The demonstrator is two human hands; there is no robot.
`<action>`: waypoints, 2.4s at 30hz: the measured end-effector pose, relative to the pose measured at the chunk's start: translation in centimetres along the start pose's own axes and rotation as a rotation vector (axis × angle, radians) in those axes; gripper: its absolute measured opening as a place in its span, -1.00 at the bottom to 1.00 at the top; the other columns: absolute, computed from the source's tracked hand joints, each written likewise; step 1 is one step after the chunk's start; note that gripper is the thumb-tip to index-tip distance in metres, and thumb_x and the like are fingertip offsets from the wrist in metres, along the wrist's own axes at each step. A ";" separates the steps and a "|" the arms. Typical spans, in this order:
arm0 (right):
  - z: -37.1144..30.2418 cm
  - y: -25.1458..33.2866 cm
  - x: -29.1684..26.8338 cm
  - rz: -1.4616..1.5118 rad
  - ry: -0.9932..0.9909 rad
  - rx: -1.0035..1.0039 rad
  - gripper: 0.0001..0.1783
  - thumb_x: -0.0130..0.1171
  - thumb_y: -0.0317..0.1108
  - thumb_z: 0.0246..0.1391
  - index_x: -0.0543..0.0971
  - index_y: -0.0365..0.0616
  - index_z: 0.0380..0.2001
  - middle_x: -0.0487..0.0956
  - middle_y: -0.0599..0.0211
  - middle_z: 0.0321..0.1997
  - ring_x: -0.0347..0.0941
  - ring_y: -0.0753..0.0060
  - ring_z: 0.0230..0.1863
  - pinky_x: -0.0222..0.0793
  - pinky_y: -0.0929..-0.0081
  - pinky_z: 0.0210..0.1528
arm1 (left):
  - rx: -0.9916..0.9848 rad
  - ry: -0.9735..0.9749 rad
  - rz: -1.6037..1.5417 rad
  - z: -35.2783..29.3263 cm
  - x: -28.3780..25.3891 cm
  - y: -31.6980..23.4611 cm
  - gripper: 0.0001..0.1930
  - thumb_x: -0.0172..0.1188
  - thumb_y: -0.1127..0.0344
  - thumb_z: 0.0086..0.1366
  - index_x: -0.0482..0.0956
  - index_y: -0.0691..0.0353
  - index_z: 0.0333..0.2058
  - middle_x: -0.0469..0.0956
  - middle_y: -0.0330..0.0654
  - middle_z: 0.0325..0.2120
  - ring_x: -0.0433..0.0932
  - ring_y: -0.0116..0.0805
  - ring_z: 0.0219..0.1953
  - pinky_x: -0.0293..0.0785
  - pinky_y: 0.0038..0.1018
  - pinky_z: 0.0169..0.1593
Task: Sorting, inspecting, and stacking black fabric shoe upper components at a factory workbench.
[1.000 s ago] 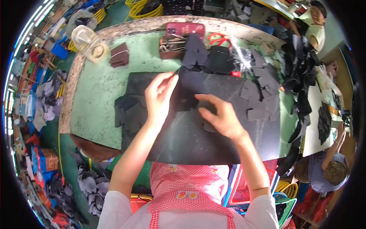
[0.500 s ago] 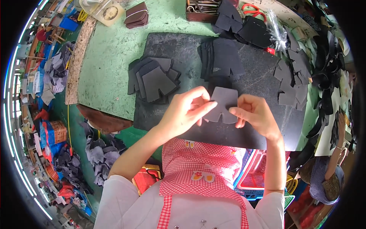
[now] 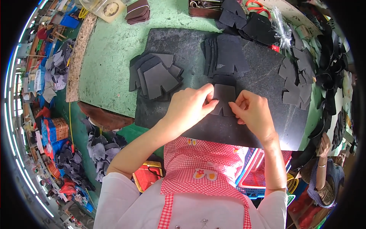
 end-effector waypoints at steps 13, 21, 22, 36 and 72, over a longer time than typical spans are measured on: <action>-3.1 -3.8 -11.7 -0.009 -0.654 -0.188 -0.81 0.29 -0.45 0.08 0.58 -0.17 -0.21 0.60 0.26 -0.30 0.57 0.42 -0.31 0.50 0.43 -0.23 | 0.196 -0.548 0.415 -4.5 -9.7 -2.7 -0.29 0.37 0.45 0.10 0.37 0.15 0.26 0.48 -0.05 0.09 0.46 -0.11 0.06 0.37 -0.24 0.15; -3.1 -9.7 -16.2 -0.328 -0.688 -0.049 -0.54 0.44 -0.42 -0.13 0.48 -0.10 -0.14 0.48 0.33 -0.26 0.41 0.30 -0.31 0.37 0.33 -0.23 | 0.560 -0.421 0.457 5.5 -1.7 -6.7 -0.59 0.45 0.27 0.06 0.65 -0.03 -0.06 0.46 -0.20 -0.13 0.44 -0.18 -0.05 0.43 -0.26 0.09; -4.4 -7.5 -16.1 -0.361 -0.837 -0.204 -0.54 0.44 -0.44 -0.14 0.48 -0.09 -0.13 0.46 0.37 -0.36 0.40 0.32 -0.37 0.36 0.36 -0.27 | 0.541 -0.416 0.448 6.4 -1.5 -6.1 -0.66 0.46 0.26 0.05 0.68 -0.05 -0.13 0.46 -0.25 -0.17 0.45 -0.23 -0.10 0.46 -0.29 0.05; -3.3 -7.7 -16.1 -0.274 -0.738 0.018 -0.42 0.45 -0.41 -0.15 0.47 -0.05 0.00 0.51 0.27 -0.16 0.43 0.18 -0.13 0.38 0.27 -0.04 | 0.490 -0.483 0.325 7.4 -2.7 -5.5 -0.89 0.44 0.22 0.09 0.75 0.00 -0.38 0.53 -0.39 -0.33 0.48 -0.32 -0.23 0.48 -0.40 -0.10; 0.4 4.7 -5.4 1.021 -0.043 -0.733 -0.79 0.30 -0.57 0.10 0.45 -0.17 -0.29 0.54 0.39 -0.34 0.65 0.29 -0.15 0.46 0.20 0.16 | 0.082 0.197 -0.575 -1.7 3.0 -1.5 -0.49 -0.12 -0.12 0.45 0.61 0.19 -0.34 0.63 -0.21 -0.32 0.56 -0.37 -0.17 0.39 -0.42 -0.01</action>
Point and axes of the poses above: each hand's wrist, its own z-axis towards the middle knuckle, its own x-axis out of the palm, y = z × x, the point moved 9 cm from there along z, towards the middle knuckle
